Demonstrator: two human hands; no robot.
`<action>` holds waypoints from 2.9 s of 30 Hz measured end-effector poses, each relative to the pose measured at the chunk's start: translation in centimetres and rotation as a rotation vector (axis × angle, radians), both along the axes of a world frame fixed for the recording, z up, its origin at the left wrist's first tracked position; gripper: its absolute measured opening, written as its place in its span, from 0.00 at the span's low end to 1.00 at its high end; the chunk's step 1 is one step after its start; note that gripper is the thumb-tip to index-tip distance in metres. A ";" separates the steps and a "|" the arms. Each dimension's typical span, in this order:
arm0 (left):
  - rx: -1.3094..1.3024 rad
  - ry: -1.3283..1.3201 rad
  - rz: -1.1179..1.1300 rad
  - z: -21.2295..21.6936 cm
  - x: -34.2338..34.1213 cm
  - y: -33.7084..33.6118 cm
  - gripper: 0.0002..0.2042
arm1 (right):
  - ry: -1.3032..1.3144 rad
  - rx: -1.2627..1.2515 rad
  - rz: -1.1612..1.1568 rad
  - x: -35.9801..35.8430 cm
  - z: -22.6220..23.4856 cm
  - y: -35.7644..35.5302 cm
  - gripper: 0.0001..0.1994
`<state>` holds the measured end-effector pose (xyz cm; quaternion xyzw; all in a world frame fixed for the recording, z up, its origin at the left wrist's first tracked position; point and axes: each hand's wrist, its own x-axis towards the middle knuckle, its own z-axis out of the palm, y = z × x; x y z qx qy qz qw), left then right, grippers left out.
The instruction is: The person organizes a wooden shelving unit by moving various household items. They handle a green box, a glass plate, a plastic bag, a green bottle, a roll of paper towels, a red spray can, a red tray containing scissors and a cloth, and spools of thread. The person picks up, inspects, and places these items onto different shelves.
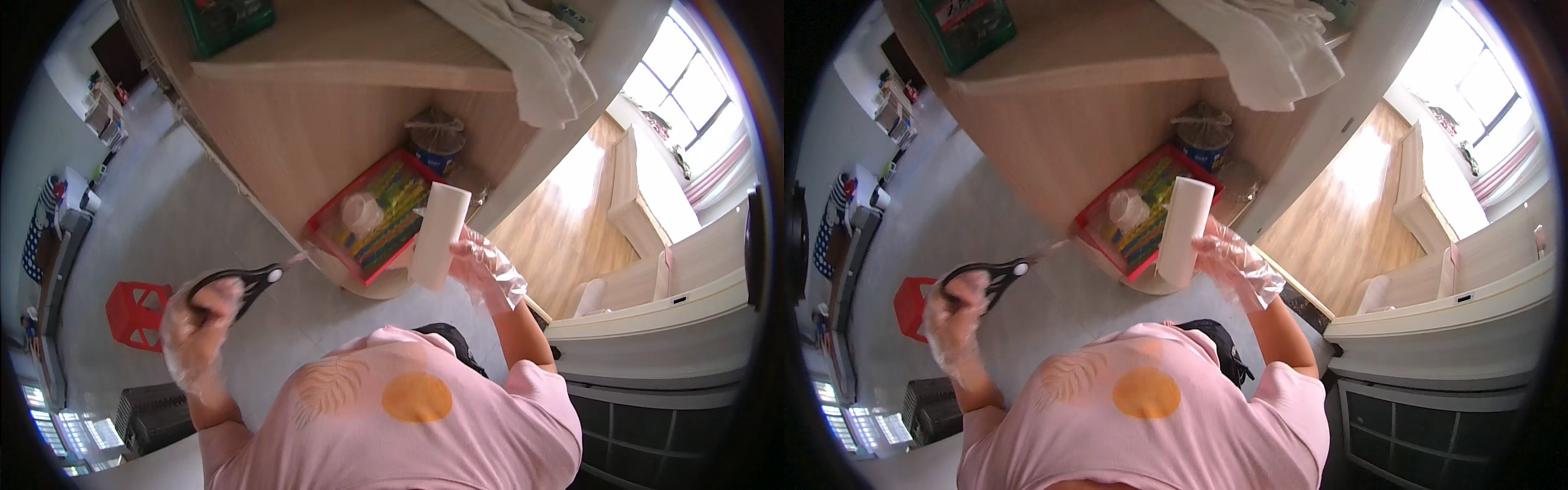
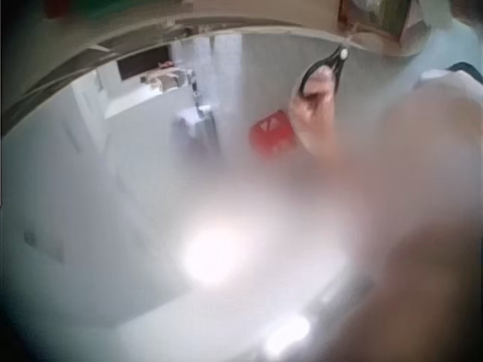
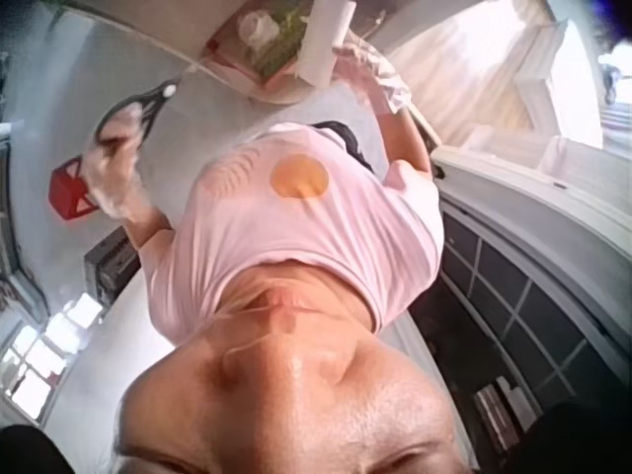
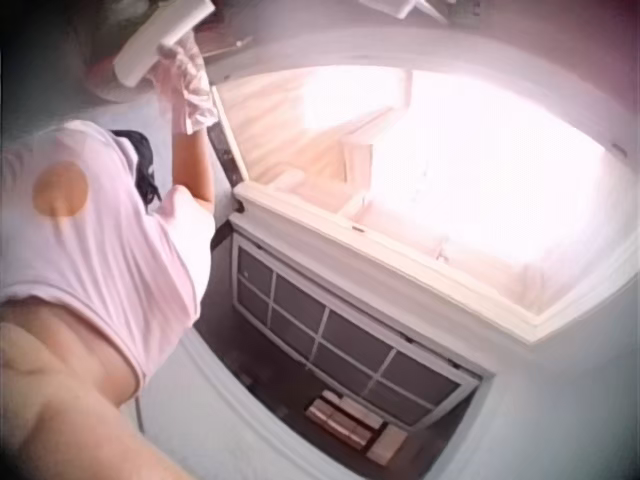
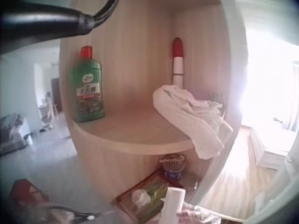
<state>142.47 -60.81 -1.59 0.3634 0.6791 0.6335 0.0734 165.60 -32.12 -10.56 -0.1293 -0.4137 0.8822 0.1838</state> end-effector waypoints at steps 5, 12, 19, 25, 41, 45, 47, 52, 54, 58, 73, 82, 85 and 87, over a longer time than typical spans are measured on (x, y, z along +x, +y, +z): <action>0.037 -0.376 -0.099 -5.0 0.3 -0.9 0.05 | -0.394 0.911 -0.247 -0.8 -0.9 3.9 0.33; -0.092 -0.519 0.200 -7.0 2.6 -2.9 0.04 | -0.949 1.542 -0.251 -2.8 -5.0 8.8 0.31; 0.049 -0.597 0.365 -8.1 4.6 -2.4 0.04 | -1.313 1.933 -0.077 -6.2 -12.5 14.4 0.27; 0.121 -0.572 0.396 -9.2 5.3 -2.9 0.04 | -0.999 1.868 -0.056 -3.3 -1.9 7.9 0.21; 0.199 -0.564 0.469 -6.6 7.8 -0.4 0.04 | -0.874 2.162 -0.699 -6.5 27.2 18.7 0.26; 0.215 -0.617 0.491 -8.8 7.4 -1.6 0.04 | -0.527 2.108 -0.956 -2.9 26.8 15.6 0.26; 0.250 -0.649 0.540 -10.0 7.2 -1.4 0.04 | -0.359 2.044 -1.091 1.4 26.2 11.5 0.26; 0.231 -0.668 0.723 -14.1 6.4 -3.1 0.04 | -0.011 1.780 -0.958 6.5 16.8 3.6 0.25; 0.261 -0.667 0.747 -16.6 5.9 -4.7 0.04 | -0.080 1.665 -0.603 5.8 10.9 1.6 0.25; 0.247 -0.677 0.620 -17.4 2.9 -4.5 0.04 | -0.701 1.381 -0.339 3.0 0.1 0.3 0.25; -0.322 0.133 0.197 -18.7 -3.6 -10.9 0.11 | -0.734 1.405 0.293 -13.9 -11.9 -2.5 0.17; -0.130 0.276 -0.325 -21.5 -12.9 0.7 0.21 | -0.181 0.063 0.451 -27.5 -11.5 -14.7 0.18; -0.153 -0.182 -0.429 -24.2 -16.8 1.6 0.19 | -0.303 -0.112 0.354 -31.1 -11.3 -13.6 0.12; -0.112 -0.226 -0.377 -25.1 -19.0 2.7 0.18 | -0.316 -0.135 0.283 -33.6 -11.9 -12.7 0.12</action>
